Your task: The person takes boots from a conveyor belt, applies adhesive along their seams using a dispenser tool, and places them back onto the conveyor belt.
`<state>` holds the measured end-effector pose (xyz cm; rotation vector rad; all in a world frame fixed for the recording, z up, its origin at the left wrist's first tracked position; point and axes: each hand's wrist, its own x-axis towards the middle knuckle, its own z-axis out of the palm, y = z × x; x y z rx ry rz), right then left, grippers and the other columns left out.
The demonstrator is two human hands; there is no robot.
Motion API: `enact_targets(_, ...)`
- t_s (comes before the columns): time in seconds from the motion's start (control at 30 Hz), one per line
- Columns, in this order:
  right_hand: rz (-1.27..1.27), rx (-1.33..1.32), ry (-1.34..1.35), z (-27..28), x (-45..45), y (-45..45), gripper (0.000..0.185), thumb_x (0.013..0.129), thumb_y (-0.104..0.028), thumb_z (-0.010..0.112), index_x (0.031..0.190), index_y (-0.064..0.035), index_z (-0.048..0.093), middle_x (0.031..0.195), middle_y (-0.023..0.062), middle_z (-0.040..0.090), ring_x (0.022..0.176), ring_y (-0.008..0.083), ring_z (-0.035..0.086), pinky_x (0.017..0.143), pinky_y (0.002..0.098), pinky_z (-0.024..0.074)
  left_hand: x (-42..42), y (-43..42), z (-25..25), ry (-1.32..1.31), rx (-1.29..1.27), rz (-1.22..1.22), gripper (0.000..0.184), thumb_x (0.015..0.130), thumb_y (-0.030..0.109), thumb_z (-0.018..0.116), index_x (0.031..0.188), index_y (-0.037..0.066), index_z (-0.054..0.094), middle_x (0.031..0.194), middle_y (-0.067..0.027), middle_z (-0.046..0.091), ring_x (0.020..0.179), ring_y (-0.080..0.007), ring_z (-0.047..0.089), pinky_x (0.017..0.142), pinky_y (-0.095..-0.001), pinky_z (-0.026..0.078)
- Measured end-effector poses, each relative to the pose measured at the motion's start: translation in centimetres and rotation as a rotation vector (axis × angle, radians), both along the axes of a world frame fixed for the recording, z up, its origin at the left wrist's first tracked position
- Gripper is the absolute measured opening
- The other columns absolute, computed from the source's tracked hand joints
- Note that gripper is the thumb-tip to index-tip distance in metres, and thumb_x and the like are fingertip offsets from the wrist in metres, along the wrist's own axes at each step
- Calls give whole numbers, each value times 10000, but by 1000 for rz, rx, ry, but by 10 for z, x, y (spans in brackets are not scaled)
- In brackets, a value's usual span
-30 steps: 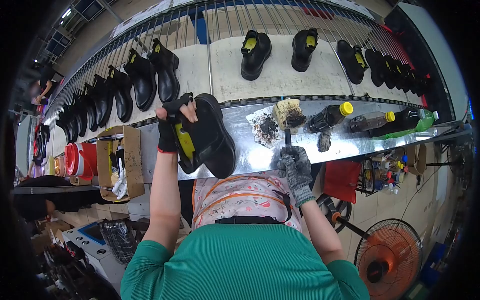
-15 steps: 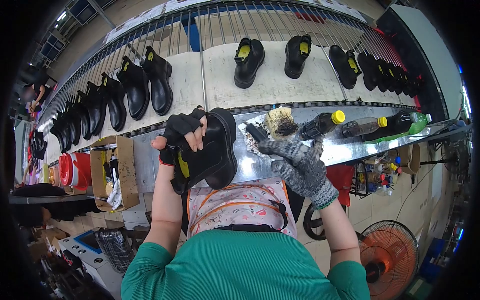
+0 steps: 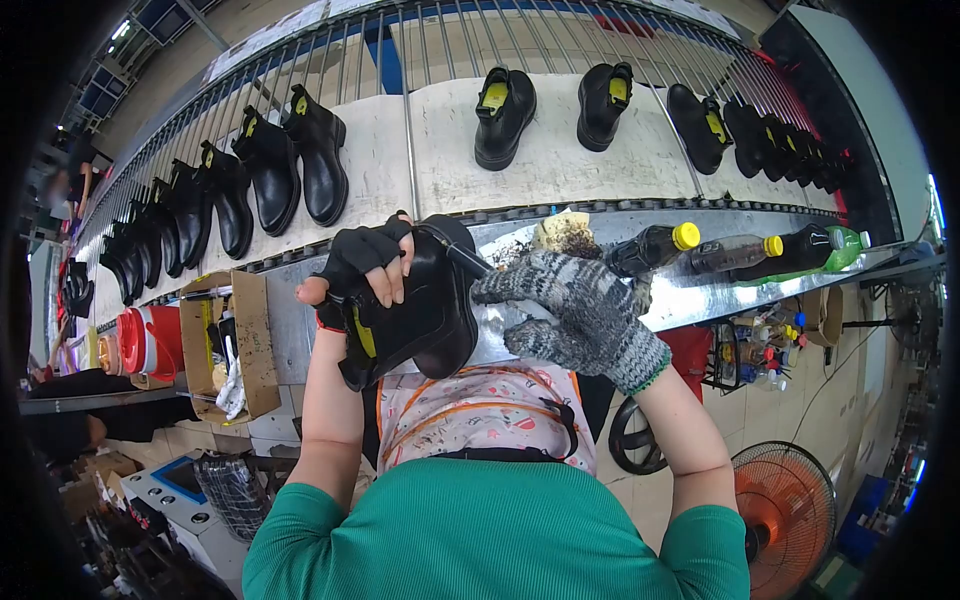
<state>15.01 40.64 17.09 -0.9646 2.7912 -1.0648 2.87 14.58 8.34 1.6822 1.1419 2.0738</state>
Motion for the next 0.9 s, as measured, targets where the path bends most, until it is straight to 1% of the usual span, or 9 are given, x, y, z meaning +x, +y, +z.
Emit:
enact_targets(0.07, 20, -70, -27, -5, -5, 2, 357, 767, -273, 670, 1110, -174, 649, 1051, 79, 647, 976, 259, 624, 865, 374, 480, -1, 0, -2, 24, 7, -7, 966, 663, 912, 255, 566, 35, 647, 587, -89, 633, 510, -162, 495, 756, -304, 319)
enact_targets(0.17, 27, -115, -43, -17, -6, 3, 323, 766, -261, 599, 1071, -182, 669, 1047, 65, 651, 934, 258, 627, 841, 376, 480, -2, -5, -4, -32, 17, 55, 933, 629, 908, 316, 538, 29, 617, 584, -105, 628, 489, -196, 555, 686, -312, 400)
enact_targets(0.23, 39, -201, -43, -31, -8, 2, 321, 768, -255, 564, 1062, -187, 673, 1049, 62, 652, 922, 261, 626, 835, 377, 478, -3, -13, -7, -94, 34, 95, 942, 636, 907, 294, 546, 28, 620, 581, -101, 623, 512, -187, 552, 702, -315, 379)
enact_targets(0.27, 6, -150, -90, -40, -6, 1, 310, 779, -255, 532, 1046, -193, 677, 1057, 61, 653, 924, 262, 624, 848, 375, 471, -4, -20, -8, -126, 31, 118, 945, 638, 906, 290, 551, 26, 623, 581, -100, 622, 521, -183, 551, 706, -317, 373)
enact_targets(0.33, -40, -140, -69, -57, -1, -5, 302, 790, -258, 521, 1031, -172, 681, 1051, 72, 655, 939, 264, 622, 853, 372, 468, -12, -28, -17, -136, 93, 75, 952, 659, 898, 264, 564, 20, 619, 570, -99, 609, 538, -169, 532, 720, -314, 348)
enact_targets(0.43, -12, -366, -13, -83, -7, -24, 308, 859, -280, 477, 1009, -106, 682, 1026, 98, 663, 963, 270, 622, 862, 364, 465, -7, -42, -27, -300, 143, 207, 945, 692, 879, 244, 559, 16, 604, 563, -105, 596, 519, -167, 509, 719, -307, 335)
enact_targets(0.53, 39, -490, -119, -94, -8, -40, 350, 916, -292, 424, 999, -65, 676, 1002, 112, 668, 952, 274, 633, 877, 359, 465, -15, -57, -41, -334, 199, 261, 947, 730, 857, 188, 564, 20, 599, 558, -106, 586, 518, -168, 496, 713, -301, 318)
enact_targets(0.77, 35, -240, -253, -116, -8, -46, 527, 951, -428, 305, 993, -55, 675, 1001, 121, 670, 933, 256, 644, 849, 347, 476, -26, -85, -74, -445, 283, 317, 952, 775, 820, 122, 604, 17, 604, 585, -100, 575, 584, -162, 485, 767, -296, 301)
enact_targets(0.9, 26, -228, -354, -121, -8, -43, 652, 939, -538, 236, 993, -63, 679, 987, 109, 679, 936, 251, 643, 855, 339, 472, -25, -92, -77, -507, 277, 351, 955, 788, 810, 120, 618, 6, 607, 610, -113, 579, 635, -168, 431, 809, -301, 292)
